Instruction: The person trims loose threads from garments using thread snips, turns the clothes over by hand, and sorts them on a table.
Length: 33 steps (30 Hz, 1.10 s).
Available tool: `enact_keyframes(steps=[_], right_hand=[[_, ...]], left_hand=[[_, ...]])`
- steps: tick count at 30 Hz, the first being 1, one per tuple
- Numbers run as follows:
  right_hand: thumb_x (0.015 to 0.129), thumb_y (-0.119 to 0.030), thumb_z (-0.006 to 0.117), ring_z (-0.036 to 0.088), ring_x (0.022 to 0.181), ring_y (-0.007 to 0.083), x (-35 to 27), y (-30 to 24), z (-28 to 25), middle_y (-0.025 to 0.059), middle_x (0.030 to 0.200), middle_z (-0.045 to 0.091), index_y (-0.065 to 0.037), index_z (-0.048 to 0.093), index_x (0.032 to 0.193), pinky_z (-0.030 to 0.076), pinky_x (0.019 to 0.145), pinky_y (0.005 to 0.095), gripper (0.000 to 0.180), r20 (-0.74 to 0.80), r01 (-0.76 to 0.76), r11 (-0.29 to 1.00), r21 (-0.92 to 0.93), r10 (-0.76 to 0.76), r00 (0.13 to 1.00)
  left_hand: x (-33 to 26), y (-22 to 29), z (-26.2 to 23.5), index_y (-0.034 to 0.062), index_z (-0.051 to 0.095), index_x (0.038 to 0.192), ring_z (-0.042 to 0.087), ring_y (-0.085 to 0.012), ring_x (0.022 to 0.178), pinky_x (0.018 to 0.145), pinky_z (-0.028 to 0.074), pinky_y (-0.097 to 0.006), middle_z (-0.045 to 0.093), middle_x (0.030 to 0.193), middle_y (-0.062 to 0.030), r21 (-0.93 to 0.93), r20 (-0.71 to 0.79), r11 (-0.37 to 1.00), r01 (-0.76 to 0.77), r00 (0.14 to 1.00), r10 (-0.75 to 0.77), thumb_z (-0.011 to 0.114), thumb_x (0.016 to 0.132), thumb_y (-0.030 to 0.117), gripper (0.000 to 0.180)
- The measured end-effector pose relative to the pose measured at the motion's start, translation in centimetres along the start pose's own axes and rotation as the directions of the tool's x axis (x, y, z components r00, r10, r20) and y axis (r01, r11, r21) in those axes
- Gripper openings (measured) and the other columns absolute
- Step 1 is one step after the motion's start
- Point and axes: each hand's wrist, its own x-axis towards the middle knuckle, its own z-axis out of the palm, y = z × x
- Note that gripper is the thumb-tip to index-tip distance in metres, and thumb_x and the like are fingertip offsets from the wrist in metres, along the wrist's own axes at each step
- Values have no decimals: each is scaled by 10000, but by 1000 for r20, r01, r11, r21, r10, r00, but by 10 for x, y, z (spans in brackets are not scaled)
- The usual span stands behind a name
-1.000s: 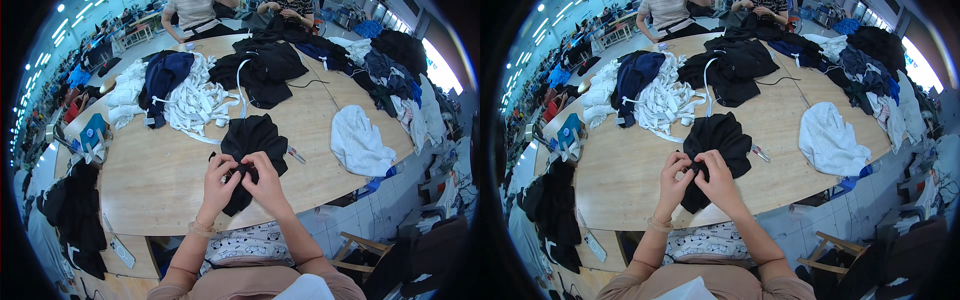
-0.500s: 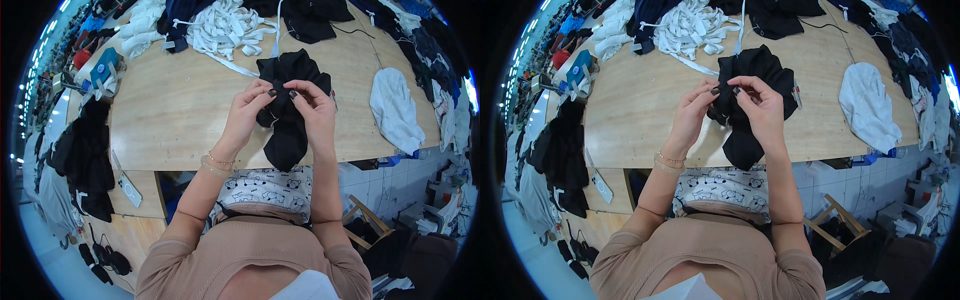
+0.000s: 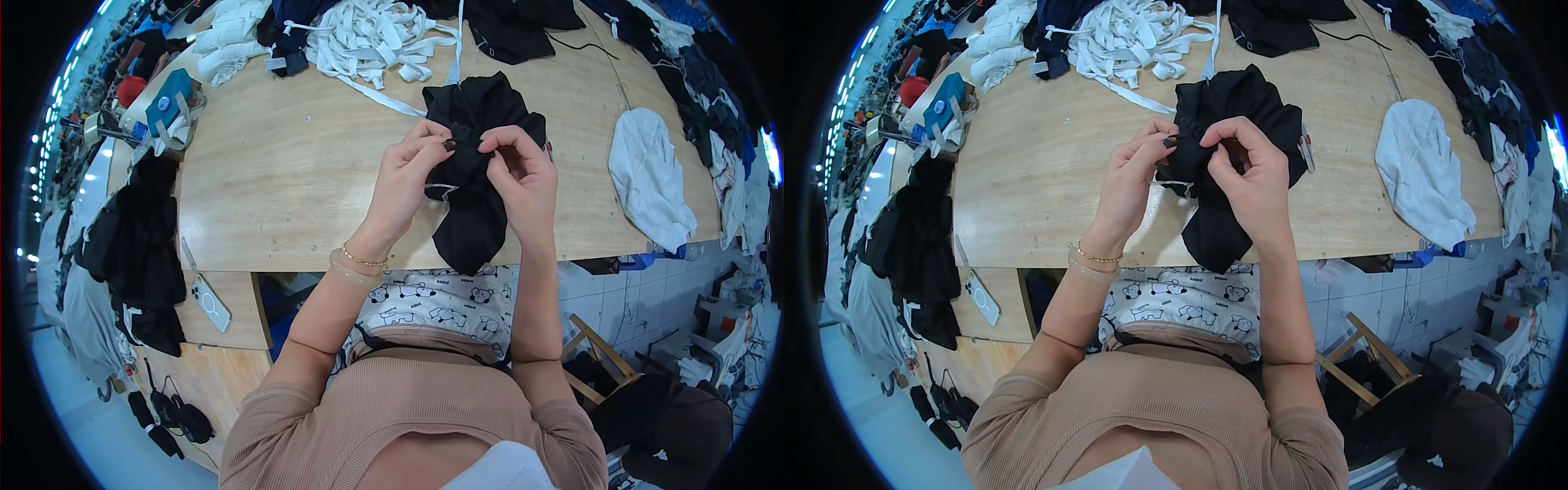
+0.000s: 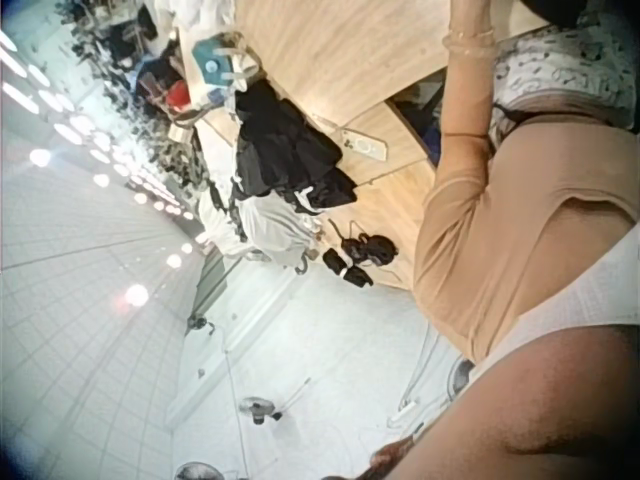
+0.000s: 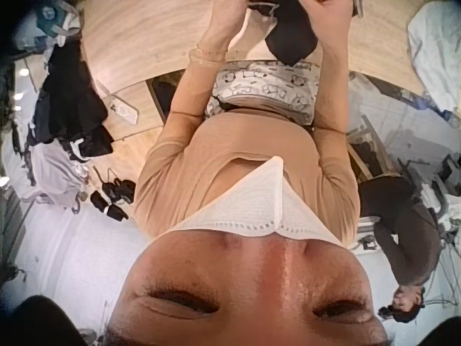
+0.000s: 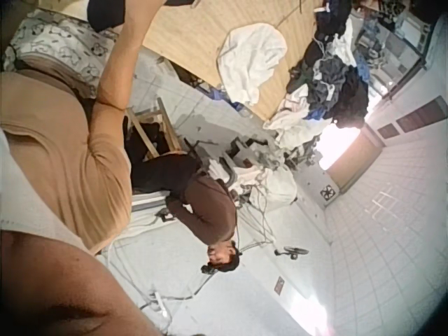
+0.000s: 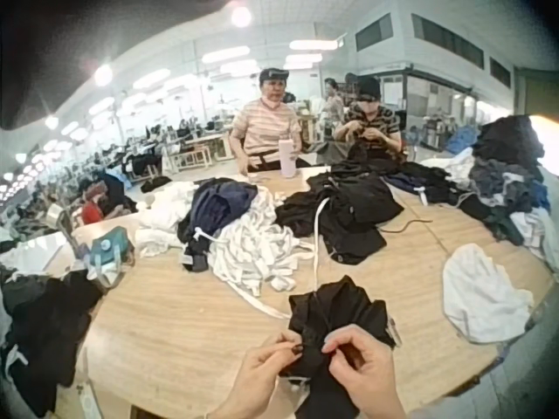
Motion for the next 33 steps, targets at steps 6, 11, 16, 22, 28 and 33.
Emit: enact_keyframes(steps=[6,11,16,22,28,33], right_hand=[[773,86,510,526,766,56,0,-6,4,11,876,566,15,578,904,425,686,194,164,0,1,1000,8,-1,1000],[770,76,552,551,763,107,0,-13,5,48,887,574,22,572,916,439,695,210,157,5,91,988,-124,-91,996],[784,78,567,556,737,156,0,-14,2,75,868,561,26,559,896,449,667,233,124,44,188,959,-212,-182,982],[776,112,543,543,726,191,-2,-16,6,88,843,529,13,526,843,450,622,254,122,59,302,877,-373,-302,951],[807,126,510,545,765,135,-3,-8,7,63,886,544,18,526,886,459,680,229,135,6,252,958,-137,-254,967],[846,78,524,544,886,93,-1,-11,10,61,958,558,17,511,1057,438,808,196,220,-1,-46,967,252,47,999]], left_hand=[[4,-3,-7,-68,580,805,429,-35,770,701,329,-182,506,920,20,-25,3,1000,13,1000,-13,499,864,85,183],[2,1,-3,-50,601,801,430,-44,777,705,324,-186,509,936,9,154,-6,988,-32,999,33,518,889,87,182],[-1,4,0,-70,617,838,434,-38,788,679,335,-179,511,929,8,250,11,967,-43,999,41,550,880,51,145],[-4,-2,3,-83,601,828,427,-32,754,658,330,-177,494,904,8,172,-18,982,-79,996,83,550,878,65,164],[-3,0,3,-21,627,959,495,-40,822,768,379,-192,569,944,2,-111,-2,990,89,996,-90,517,928,143,200],[-2,2,-1,17,627,971,542,-51,810,734,434,-208,594,933,9,-250,52,932,261,965,-256,488,953,187,220]])
